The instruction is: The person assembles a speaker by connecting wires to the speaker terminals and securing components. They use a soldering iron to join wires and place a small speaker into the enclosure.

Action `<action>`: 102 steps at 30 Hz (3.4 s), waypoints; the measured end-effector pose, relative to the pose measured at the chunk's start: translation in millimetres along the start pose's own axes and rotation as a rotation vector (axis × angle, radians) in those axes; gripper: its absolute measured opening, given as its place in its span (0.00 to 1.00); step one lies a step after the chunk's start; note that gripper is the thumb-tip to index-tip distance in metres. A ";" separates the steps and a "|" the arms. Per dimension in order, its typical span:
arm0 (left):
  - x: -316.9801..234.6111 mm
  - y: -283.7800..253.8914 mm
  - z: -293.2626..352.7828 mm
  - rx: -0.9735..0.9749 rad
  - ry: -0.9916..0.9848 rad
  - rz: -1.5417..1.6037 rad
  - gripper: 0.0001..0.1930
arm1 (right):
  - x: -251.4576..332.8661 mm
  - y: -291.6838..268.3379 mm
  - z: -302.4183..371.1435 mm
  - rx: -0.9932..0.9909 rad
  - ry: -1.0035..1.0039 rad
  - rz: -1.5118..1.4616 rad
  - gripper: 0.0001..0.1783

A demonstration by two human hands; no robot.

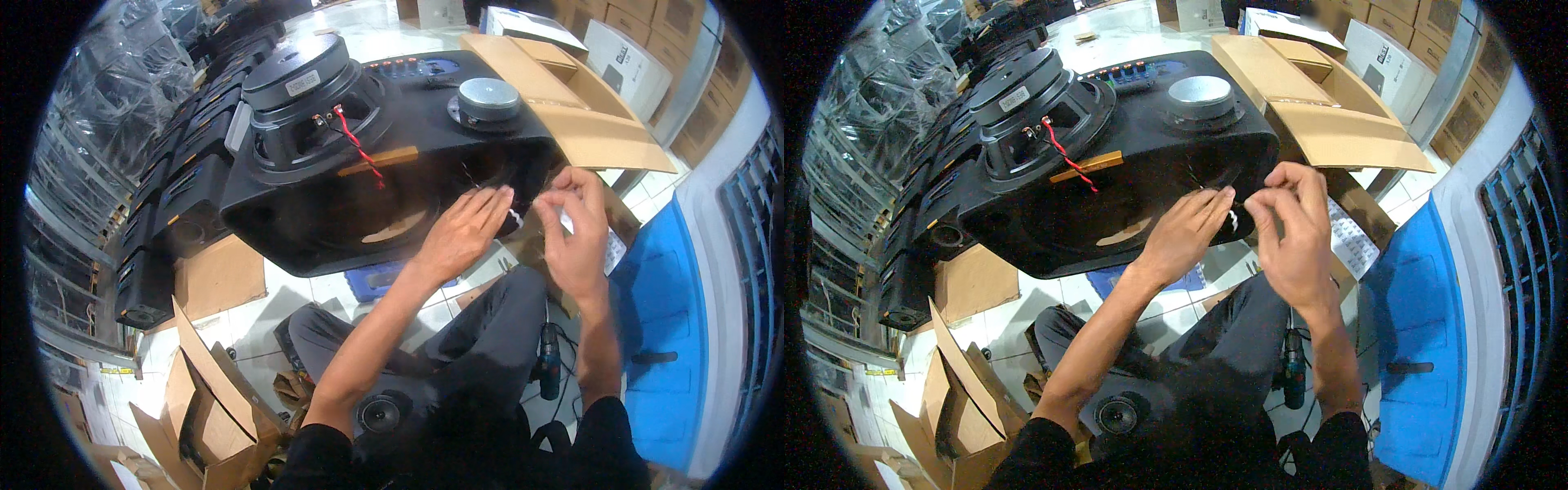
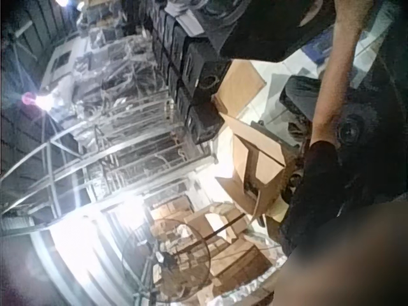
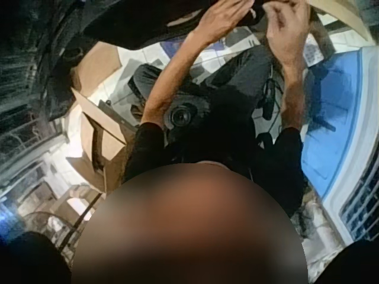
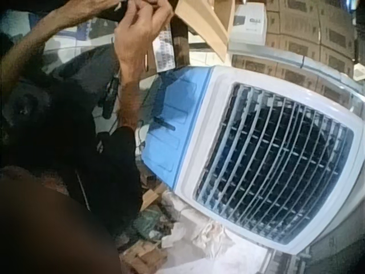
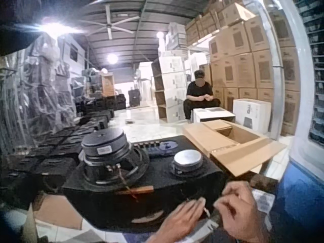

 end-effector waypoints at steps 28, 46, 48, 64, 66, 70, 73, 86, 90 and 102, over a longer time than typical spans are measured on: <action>23.2 -24.4 8.9 -0.493 -0.490 0.595 0.06 | -11.6 -4.6 27.4 0.034 0.116 0.011 0.09; -9.8 -45.8 28.2 -0.401 -0.011 0.119 0.21 | -12.8 -15.5 -31.3 0.156 0.107 0.194 0.08; -12.6 -38.9 21.7 -0.131 -0.093 0.072 0.26 | -6.9 -13.4 -30.8 0.229 0.052 0.179 0.06; 21.4 -136.7 -40.1 -0.519 -0.551 0.662 0.16 | 63.0 27.6 -123.5 0.545 -0.364 -0.039 0.10; 17.2 -141.0 -44.1 -0.554 -0.491 0.422 0.15 | 63.5 35.3 -132.7 0.510 -0.376 -0.042 0.11; 19.5 -140.0 -38.1 -0.621 -0.551 0.137 0.13 | 69.2 45.4 -136.1 0.457 -0.514 -0.067 0.07; 21.0 -137.4 -35.0 -0.700 -0.551 0.070 0.10 | 66.9 52.2 -138.4 0.387 -0.567 0.011 0.06; 11.7 -130.0 -43.4 -0.702 -0.457 -0.140 0.06 | 65.1 47.0 -134.5 0.398 -0.672 0.199 0.07; 14.0 -129.7 -44.0 -0.625 -0.470 -0.115 0.10 | 63.9 43.7 -131.2 0.325 -0.618 0.186 0.06; 49.5 -127.2 -82.5 -0.141 -0.594 0.330 0.38 | 20.3 37.4 -123.6 0.381 -0.415 -0.155 0.05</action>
Point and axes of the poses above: each hand's wrist, its own z-axis away from the middle knuckle, its own y-axis out of the palm, x = y × z, the point moved 8 cm from there along -z, towards the middle knuckle, and after that the axes turned 6 degrees about z, right-handed, at the moved point
